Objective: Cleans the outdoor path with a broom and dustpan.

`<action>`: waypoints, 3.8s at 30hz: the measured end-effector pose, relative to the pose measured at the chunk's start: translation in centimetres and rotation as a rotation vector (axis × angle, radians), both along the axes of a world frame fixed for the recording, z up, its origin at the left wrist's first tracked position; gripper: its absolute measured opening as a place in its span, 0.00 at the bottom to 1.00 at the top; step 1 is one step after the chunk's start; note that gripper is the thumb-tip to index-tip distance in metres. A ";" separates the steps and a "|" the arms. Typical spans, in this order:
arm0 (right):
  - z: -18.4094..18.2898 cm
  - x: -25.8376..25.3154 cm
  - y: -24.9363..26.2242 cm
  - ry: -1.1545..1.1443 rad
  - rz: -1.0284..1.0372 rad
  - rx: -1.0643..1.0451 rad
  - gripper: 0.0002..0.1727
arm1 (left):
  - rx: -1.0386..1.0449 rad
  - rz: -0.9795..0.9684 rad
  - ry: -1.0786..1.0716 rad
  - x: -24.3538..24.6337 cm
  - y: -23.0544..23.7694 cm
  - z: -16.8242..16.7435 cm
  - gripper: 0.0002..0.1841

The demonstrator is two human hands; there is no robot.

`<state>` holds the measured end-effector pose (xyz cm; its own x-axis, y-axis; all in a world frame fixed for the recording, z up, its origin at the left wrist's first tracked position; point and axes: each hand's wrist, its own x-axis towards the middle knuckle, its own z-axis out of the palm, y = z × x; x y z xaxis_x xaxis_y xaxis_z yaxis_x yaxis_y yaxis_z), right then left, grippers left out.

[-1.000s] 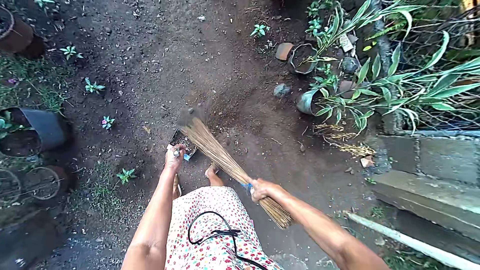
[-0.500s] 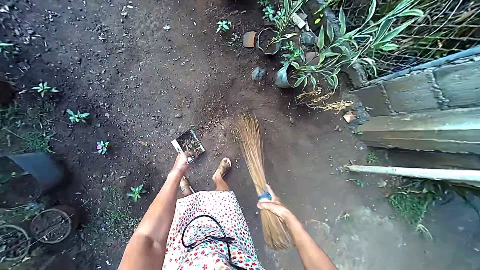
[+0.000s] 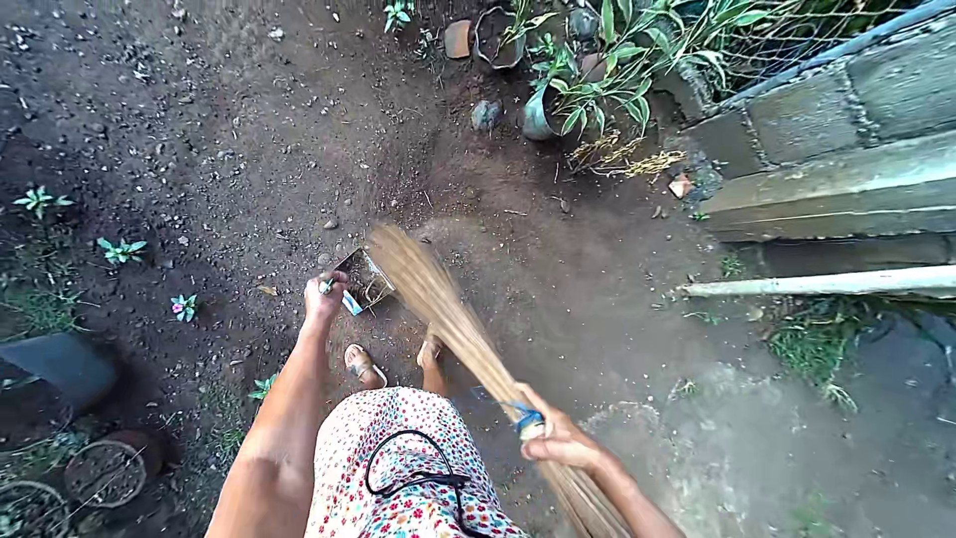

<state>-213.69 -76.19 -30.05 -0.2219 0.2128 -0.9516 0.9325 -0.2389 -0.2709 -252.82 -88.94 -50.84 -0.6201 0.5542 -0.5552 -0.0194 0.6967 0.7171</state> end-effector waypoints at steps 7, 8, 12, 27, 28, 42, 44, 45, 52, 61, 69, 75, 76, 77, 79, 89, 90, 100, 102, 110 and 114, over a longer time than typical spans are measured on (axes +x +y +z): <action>-10.0 -9.8 8.0 -0.115 0.282 0.077 0.69 | -0.103 0.235 -0.040 4.1 -3.7 1.8 0.13; -11.5 -10.5 6.9 -0.126 0.346 0.049 0.70 | -0.088 0.259 -0.040 4.0 -3.0 1.3 0.13; -13.4 -9.3 1.0 -0.233 0.641 -0.169 0.71 | -0.096 0.241 -0.037 2.9 0.7 0.2 0.13; -10.6 -12.0 6.5 -0.054 0.656 0.009 0.69 | -0.094 0.293 0.042 3.1 -1.8 -0.2 0.14; -12.1 -13.1 5.8 -0.059 0.720 0.004 0.69 | -0.082 0.311 0.050 3.0 -1.7 0.1 0.15; -1.6 -16.0 14.3 -0.043 1.306 0.018 0.68 | 0.128 1.122 0.130 16.5 -15.7 2.7 0.13; -2.7 -20.6 12.9 -0.012 1.343 0.039 0.68 | 0.113 1.236 0.149 18.8 -16.8 2.9 0.15; -3.7 -22.9 11.6 0.021 1.340 0.055 0.68 | 0.106 1.276 0.156 19.5 -17.1 2.8 0.15; -15.7 -33.7 -0.7 0.010 1.502 0.155 0.65 | -0.024 1.289 0.091 18.7 -17.6 2.5 0.15; -6.0 -22.9 6.7 -0.226 1.560 -0.009 0.68 | -0.078 1.148 -0.049 15.8 -18.3 1.4 0.12; -5.3 -18.0 7.0 -0.258 1.182 0.059 0.73 | -0.052 0.856 -0.027 15.4 -18.0 1.3 0.10; -9.4 -9.8 2.2 -0.263 1.095 -0.208 0.73 | -0.152 0.585 -0.123 15.9 -15.4 2.2 0.11; -8.2 -7.9 2.5 -0.217 0.997 -0.218 0.72 | -0.149 0.569 -0.125 16.1 -15.3 2.2 0.11; -6.6 -6.0 2.8 -0.172 0.883 -0.205 0.71 | -0.140 0.557 -0.123 16.3 -15.5 2.2 0.11; -3.2 -2.0 2.9 -0.127 0.694 -0.131 0.70 | -0.105 0.564 -0.102 16.8 -16.7 2.3 0.11; -2.2 12.3 -7.6 -0.164 -0.132 0.175 0.60 | -0.054 0.063 -0.085 17.4 -24.2 3.4 0.14; -3.6 11.6 -8.7 -0.171 -0.172 0.175 0.59 | -0.054 0.014 -0.087 17.3 -24.5 3.3 0.14; -8.6 9.4 -24.3 -0.135 0.118 -0.239 0.72 | -0.177 -0.144 -0.117 17.5 -19.8 2.1 0.11; -6.1 11.7 -24.7 -0.098 0.058 -0.244 0.71 | -0.195 -0.148 -0.116 17.8 -19.3 2.1 0.10; 0.6 22.0 -18.9 -0.071 -0.597 0.081 0.68 | -0.113 -0.116 -0.055 17.2 -20.8 2.5 0.11; -4.9 20.4 -11.6 -0.188 -0.625 0.202 0.55 | -0.066 -0.257 -0.040 18.4 -21.7 3.4 0.12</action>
